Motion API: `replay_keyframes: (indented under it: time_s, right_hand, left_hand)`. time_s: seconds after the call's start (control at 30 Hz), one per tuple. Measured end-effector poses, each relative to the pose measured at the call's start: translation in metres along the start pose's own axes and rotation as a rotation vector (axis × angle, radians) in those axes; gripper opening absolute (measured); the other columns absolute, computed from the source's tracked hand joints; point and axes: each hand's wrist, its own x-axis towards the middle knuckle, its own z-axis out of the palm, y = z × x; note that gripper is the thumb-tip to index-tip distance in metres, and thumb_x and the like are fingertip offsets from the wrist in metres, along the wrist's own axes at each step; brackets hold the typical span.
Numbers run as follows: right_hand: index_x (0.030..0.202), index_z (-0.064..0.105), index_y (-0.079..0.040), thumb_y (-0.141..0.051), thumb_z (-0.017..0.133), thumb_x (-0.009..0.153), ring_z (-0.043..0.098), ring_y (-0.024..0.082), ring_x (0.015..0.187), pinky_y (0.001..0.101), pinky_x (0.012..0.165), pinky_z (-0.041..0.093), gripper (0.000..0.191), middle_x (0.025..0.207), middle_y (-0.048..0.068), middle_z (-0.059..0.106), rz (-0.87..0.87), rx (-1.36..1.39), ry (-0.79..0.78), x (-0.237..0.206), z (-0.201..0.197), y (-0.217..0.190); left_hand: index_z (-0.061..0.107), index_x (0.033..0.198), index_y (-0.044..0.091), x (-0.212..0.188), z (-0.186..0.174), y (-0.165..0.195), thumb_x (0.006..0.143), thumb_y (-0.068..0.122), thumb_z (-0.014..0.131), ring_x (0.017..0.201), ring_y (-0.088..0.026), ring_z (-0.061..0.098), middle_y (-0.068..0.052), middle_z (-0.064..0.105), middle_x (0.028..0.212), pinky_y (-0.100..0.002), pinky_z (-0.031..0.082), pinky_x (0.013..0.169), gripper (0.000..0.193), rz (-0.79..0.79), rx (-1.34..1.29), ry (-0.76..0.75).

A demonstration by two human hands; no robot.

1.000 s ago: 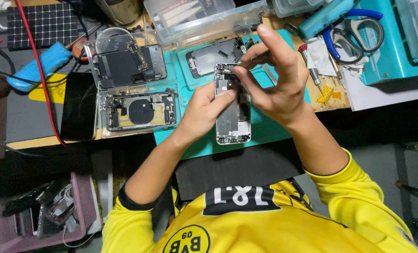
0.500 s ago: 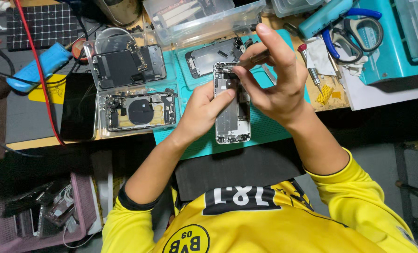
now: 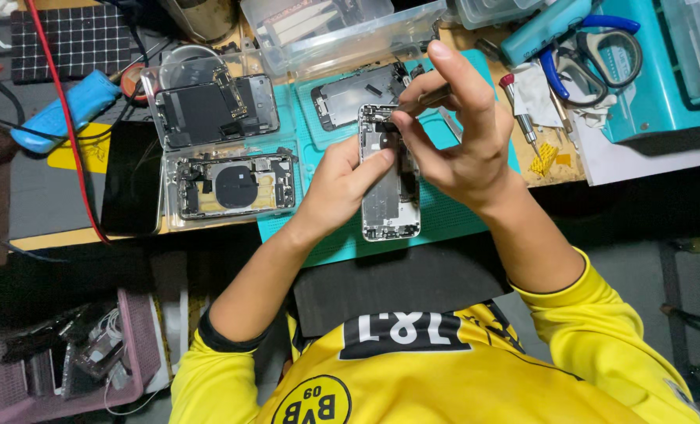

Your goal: The person disassembles a smartphone at a repair workbench. They hold the opened phone, use a screwdriver to remove screws from the frame, pry and lift internal components with a tool, and reposition the phone repeatedly to work on different edges while other phone parts and tools sit on the mat.

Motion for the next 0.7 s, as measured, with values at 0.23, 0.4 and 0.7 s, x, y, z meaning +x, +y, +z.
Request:
replay_keyframes:
  time_s: [0.23,0.4,0.7]
  right_hand:
    - [0.160,0.030,-0.011,0.017,0.079,0.100,0.070,0.019,0.090,0.0267,0.078,0.059,0.083,0.107,0.014,0.066,-0.002,-0.003,-0.001,-0.0011,0.0001,0.0013]
    - [0.160,0.029,-0.012,0.016,0.079,0.099,0.070,0.019,0.092,0.0272,0.081,0.060,0.084,0.110,0.015,0.065,0.005,0.022,-0.008,-0.0015,-0.0004,0.0011]
    - [0.160,0.027,-0.012,0.018,0.079,0.099,0.071,0.020,0.094,0.0272,0.081,0.062,0.086,0.112,0.015,0.065,0.005,0.004,-0.022,0.0001,-0.0036,-0.0022]
  left_hand:
    - [0.064,0.109,0.000,0.0000,-0.0002,-0.0001,0.106,0.014,0.056,0.083,-0.004,0.063,0.002,0.069,0.094,-0.024,0.053,0.072,0.016,-0.005,0.021,0.005]
    - [0.064,0.108,0.000,0.0009,-0.0009,-0.0023,0.107,0.015,0.057,0.082,-0.004,0.062,0.002,0.068,0.093,-0.024,0.052,0.072,0.016,0.000,0.017,0.002]
    - [0.065,0.110,0.000,-0.0013,-0.0014,-0.0015,0.106,0.015,0.057,0.083,-0.004,0.063,0.002,0.070,0.095,-0.024,0.053,0.074,0.018,-0.018,0.059,0.019]
